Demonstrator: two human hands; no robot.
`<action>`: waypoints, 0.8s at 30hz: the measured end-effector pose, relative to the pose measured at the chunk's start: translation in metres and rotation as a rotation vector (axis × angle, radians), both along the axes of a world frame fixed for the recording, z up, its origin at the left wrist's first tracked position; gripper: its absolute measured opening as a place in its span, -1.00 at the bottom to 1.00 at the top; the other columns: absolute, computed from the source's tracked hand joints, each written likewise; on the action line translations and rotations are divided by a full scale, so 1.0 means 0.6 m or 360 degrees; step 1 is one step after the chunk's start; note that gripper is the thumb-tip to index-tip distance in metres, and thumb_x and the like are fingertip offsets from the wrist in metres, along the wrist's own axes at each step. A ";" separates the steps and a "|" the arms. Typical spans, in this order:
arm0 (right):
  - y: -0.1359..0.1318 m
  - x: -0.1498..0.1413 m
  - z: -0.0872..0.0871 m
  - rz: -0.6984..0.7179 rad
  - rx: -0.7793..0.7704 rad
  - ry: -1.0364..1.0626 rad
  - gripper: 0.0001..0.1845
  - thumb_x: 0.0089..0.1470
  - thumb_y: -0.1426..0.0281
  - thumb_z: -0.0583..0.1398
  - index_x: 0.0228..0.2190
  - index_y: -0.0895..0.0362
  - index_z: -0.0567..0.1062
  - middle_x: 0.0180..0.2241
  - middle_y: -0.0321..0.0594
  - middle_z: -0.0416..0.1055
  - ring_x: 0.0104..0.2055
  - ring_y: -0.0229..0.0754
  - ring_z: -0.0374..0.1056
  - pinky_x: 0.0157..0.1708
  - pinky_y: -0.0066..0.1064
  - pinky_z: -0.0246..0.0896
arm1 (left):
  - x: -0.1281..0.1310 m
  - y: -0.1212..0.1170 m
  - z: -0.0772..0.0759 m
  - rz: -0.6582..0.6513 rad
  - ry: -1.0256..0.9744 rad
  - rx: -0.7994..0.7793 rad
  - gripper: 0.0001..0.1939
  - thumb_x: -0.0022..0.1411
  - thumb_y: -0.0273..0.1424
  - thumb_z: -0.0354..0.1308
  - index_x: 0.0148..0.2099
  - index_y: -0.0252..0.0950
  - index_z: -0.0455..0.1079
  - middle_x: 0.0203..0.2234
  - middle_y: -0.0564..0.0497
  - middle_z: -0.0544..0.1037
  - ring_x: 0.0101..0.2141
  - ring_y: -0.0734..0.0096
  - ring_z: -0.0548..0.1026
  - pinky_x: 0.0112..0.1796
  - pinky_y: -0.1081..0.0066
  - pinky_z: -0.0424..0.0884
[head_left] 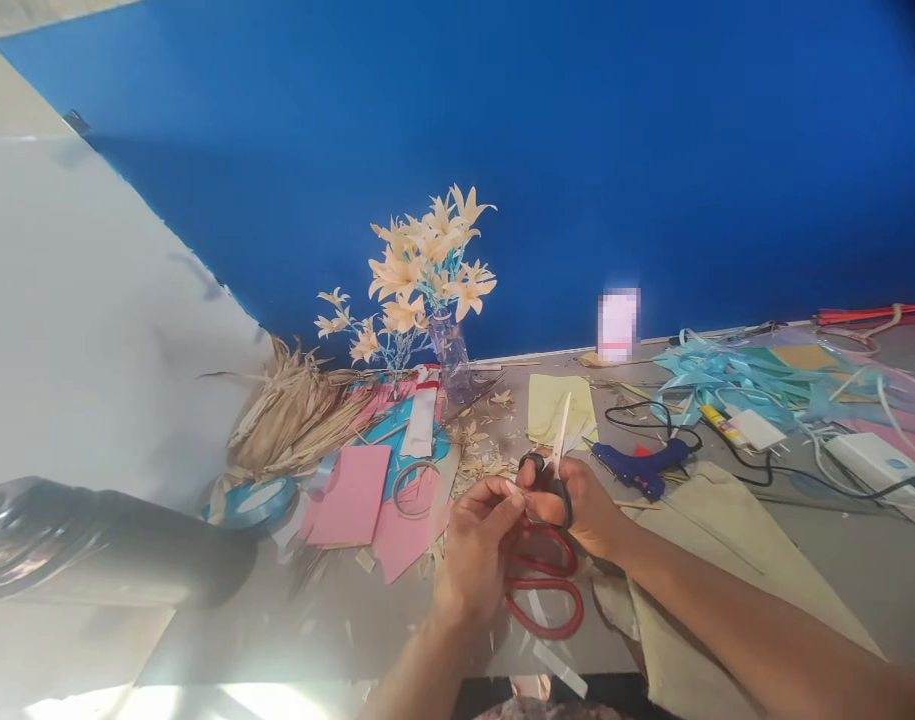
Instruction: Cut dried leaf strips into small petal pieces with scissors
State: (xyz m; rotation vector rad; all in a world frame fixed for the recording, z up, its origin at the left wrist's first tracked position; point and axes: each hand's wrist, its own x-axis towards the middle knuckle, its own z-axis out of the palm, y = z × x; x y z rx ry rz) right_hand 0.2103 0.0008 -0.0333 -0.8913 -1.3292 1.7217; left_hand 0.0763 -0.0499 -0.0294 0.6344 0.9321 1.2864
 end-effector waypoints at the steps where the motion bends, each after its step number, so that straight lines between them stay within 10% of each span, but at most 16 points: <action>1: 0.001 0.000 -0.003 -0.0021 -0.0002 0.0010 -0.56 -0.24 0.14 0.40 -0.45 0.11 0.34 -0.54 -0.38 0.32 -0.52 -0.29 0.22 -0.50 -0.46 0.16 | 0.001 0.000 -0.002 0.0028 0.0026 0.0005 -0.75 0.02 -0.31 0.37 -0.39 -0.29 0.36 -0.50 0.10 0.47 -0.52 0.53 0.37 -0.44 0.49 0.29; 12: 0.007 0.021 -0.013 0.0848 0.0138 -0.0280 -0.30 -0.09 -0.24 0.20 -0.55 0.21 0.42 -0.62 -0.26 0.37 -0.60 -0.34 0.02 -0.61 -0.49 -0.20 | -0.059 0.008 0.015 0.0307 0.0619 0.0203 -0.81 0.04 -0.30 0.35 -0.39 -0.31 0.47 -0.55 0.06 0.49 -0.48 0.47 0.37 -0.38 0.46 0.30; 24: 0.004 0.019 -0.031 0.0858 0.0104 -0.0251 -0.35 -0.07 -0.17 0.24 -0.63 0.19 0.37 -0.68 -0.29 0.37 -0.64 -0.36 0.01 -0.60 -0.47 -0.17 | -0.061 0.005 0.026 0.0310 0.0754 0.0191 -0.86 0.05 -0.34 0.30 -0.43 -0.30 0.45 -0.58 0.07 0.46 -0.50 0.47 0.37 -0.40 0.46 0.28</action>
